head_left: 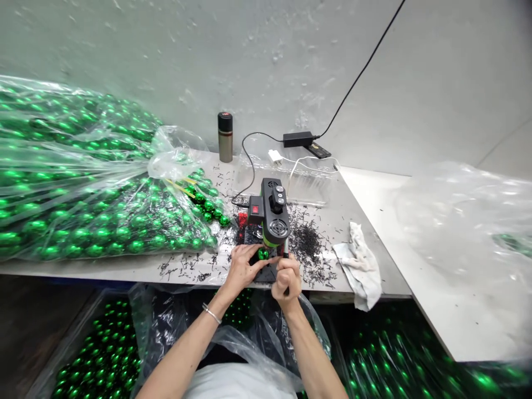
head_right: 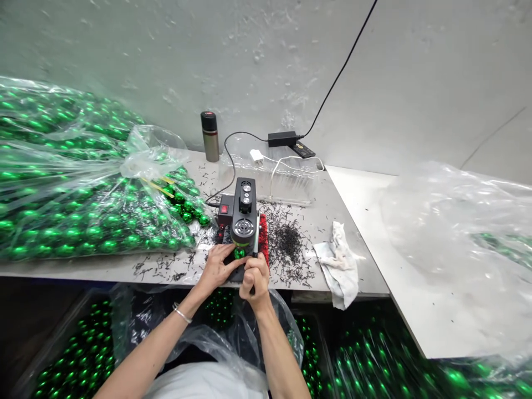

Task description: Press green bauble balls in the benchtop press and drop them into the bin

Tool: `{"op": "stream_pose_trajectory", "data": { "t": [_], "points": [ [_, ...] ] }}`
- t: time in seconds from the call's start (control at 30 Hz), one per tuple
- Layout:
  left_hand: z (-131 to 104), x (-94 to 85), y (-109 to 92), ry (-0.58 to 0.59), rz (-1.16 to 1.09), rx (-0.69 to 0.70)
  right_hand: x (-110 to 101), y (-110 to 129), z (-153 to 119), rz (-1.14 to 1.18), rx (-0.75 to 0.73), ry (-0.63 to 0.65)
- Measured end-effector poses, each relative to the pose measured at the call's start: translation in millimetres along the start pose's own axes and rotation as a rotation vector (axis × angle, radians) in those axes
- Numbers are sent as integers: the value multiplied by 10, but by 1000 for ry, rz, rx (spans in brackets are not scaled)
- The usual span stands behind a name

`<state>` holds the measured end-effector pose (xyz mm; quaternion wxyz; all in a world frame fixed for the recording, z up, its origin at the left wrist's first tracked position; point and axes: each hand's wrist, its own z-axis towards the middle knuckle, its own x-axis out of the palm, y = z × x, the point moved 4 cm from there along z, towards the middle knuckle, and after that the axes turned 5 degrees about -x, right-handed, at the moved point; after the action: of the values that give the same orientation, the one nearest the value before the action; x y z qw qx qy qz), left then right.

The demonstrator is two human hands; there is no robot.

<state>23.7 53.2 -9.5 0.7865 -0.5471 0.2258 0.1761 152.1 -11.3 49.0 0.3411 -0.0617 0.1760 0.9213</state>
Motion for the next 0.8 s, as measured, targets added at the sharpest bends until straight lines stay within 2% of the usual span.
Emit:
{"op": "stream_pose_trajectory", "data": {
  "t": [0.17, 0.3, 0.43, 0.5, 0.57, 0.63, 0.73, 0.8],
  "points": [
    [29, 30, 25, -36, -35, 14, -122, 102, 400, 41, 141, -117],
    [-162, -94, -20, -70, -43, 24, -188, 175, 754, 67, 316, -78],
    [-484, -331, -60, -60, 65, 125, -190, 207, 752, 93, 313, -97],
    [-492, -457, -34, -97, 127, 139, -168, 198, 669, 91, 306, -136],
    [-328, -579, 22, -172, 184, 108, -144, 187, 599, 88, 302, -167],
    [-36, -668, 97, -238, 242, 50, -129, 181, 563, 90, 294, -177],
    [433, -702, 235, -254, 303, -85, -124, 177, 548, 100, 283, -161],
    [645, -675, 323, -228, 277, -167, -130, 177, 541, 96, 271, -148]
  ]
}}
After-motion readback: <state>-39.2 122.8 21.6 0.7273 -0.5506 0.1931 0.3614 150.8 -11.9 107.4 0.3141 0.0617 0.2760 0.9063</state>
